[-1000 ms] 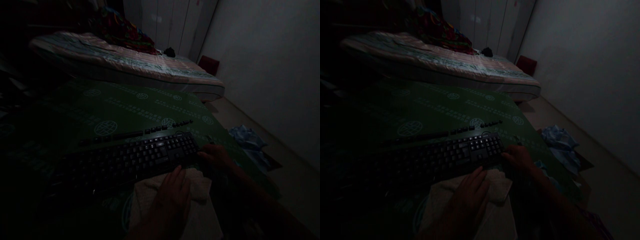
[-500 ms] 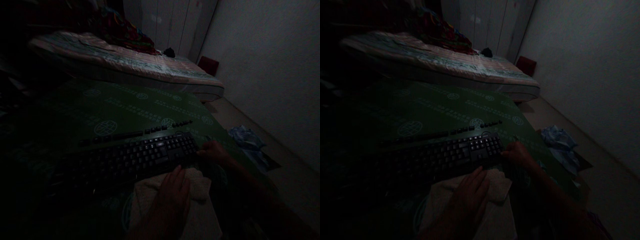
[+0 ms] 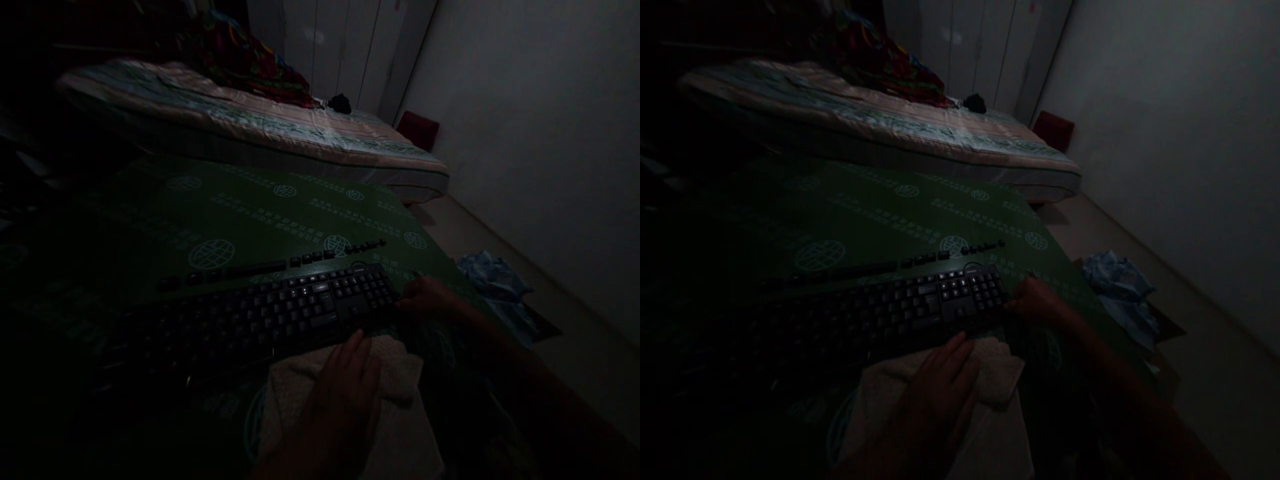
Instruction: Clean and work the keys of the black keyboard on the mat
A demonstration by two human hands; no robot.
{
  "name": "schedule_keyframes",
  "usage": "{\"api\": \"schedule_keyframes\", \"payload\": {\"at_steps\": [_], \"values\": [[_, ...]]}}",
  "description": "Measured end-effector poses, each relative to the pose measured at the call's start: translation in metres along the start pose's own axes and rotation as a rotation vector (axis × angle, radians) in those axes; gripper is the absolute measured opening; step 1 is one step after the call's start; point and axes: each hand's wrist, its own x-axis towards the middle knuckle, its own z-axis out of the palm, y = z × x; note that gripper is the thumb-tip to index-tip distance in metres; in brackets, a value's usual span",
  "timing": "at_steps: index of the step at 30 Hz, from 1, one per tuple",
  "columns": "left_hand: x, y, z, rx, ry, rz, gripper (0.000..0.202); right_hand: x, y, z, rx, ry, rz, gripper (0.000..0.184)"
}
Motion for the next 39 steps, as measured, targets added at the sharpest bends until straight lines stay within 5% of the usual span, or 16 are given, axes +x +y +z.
{"api": "schedule_keyframes", "payload": {"at_steps": [17,39], "values": [[0.0,0.004,-0.003,-0.019,0.013,-0.01,0.036,-0.008,0.016,-0.006,0.368,-0.169,-0.054,0.046],[-0.001,0.005,-0.003,-0.055,-0.023,-0.023,0.041,-0.002,0.019,-0.006,0.269,-0.157,-0.061,0.048]]}}
